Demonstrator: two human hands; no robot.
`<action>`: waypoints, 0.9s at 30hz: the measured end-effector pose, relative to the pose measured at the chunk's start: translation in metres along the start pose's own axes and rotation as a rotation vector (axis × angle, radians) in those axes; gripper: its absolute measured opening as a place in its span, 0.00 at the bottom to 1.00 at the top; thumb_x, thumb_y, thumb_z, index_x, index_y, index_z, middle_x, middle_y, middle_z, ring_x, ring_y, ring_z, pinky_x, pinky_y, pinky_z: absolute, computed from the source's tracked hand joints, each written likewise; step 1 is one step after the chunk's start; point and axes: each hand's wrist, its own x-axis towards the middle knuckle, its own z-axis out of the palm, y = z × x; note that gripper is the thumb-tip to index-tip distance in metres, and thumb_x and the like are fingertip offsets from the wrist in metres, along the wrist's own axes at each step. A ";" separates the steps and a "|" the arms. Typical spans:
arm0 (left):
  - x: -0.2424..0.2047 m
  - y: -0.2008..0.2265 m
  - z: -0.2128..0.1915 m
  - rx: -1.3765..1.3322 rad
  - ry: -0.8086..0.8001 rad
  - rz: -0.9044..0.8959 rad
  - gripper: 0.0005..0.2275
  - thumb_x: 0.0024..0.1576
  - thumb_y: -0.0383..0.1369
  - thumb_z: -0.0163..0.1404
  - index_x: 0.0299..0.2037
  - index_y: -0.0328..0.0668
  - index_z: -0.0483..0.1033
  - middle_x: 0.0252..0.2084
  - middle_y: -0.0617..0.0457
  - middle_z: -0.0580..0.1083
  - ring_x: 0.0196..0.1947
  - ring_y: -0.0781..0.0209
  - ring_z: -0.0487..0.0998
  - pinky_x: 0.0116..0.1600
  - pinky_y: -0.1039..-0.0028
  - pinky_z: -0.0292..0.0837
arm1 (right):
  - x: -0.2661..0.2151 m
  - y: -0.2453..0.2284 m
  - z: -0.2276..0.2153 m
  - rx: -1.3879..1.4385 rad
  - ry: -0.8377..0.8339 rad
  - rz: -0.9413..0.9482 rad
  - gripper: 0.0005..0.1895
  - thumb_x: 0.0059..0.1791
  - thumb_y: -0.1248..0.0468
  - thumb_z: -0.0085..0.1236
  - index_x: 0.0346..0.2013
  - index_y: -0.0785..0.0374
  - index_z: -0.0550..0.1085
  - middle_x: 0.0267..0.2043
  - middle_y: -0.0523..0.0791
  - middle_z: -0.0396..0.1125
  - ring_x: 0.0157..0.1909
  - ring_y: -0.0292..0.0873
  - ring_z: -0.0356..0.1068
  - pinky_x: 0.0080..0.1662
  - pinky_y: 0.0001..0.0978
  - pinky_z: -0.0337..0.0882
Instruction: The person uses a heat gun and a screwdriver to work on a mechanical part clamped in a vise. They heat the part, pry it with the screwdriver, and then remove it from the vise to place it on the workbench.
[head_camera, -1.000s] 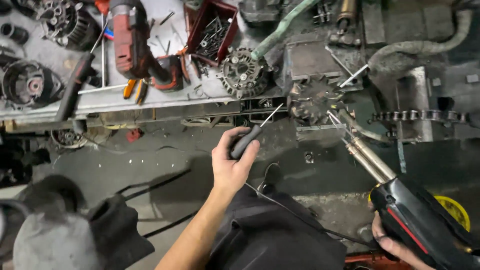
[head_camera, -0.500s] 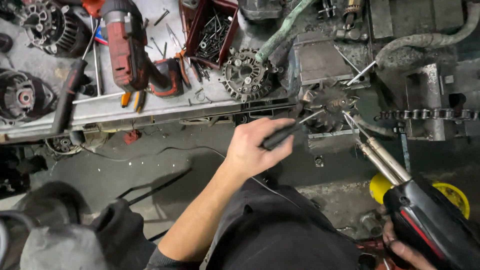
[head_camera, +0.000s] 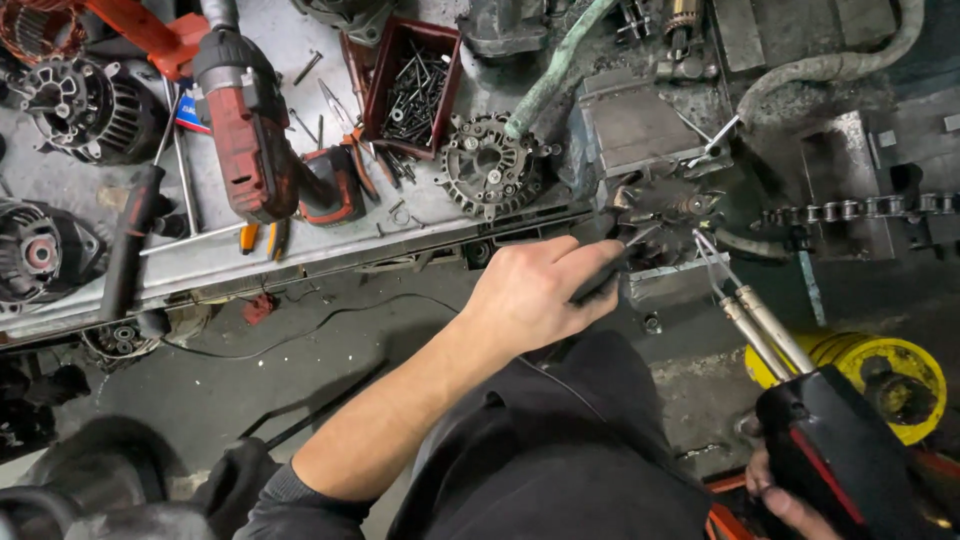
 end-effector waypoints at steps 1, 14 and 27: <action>0.001 0.000 -0.001 -0.011 -0.015 0.017 0.15 0.55 0.36 0.62 0.50 0.44 0.78 0.30 0.52 0.72 0.27 0.52 0.77 0.32 0.65 0.74 | -0.001 0.007 -0.002 0.000 -0.036 -0.056 0.47 0.39 0.58 0.65 0.67 0.71 0.55 0.28 0.46 0.65 0.32 0.45 0.70 0.38 0.40 0.72; 0.006 0.000 -0.006 0.036 -0.048 0.068 0.17 0.54 0.37 0.63 0.51 0.44 0.78 0.31 0.52 0.72 0.29 0.53 0.76 0.32 0.64 0.73 | 0.006 -0.050 0.022 0.290 -0.038 -0.173 0.43 0.44 0.64 0.64 0.69 0.75 0.55 0.38 0.50 0.64 0.35 0.44 0.66 0.39 0.44 0.71; -0.006 0.015 -0.010 0.187 0.106 0.011 0.19 0.53 0.36 0.65 0.53 0.40 0.78 0.25 0.54 0.68 0.22 0.57 0.73 0.27 0.67 0.70 | -0.009 -0.035 0.032 0.158 0.018 -0.015 0.43 0.40 0.60 0.65 0.65 0.75 0.59 0.28 0.50 0.62 0.35 0.48 0.68 0.42 0.43 0.70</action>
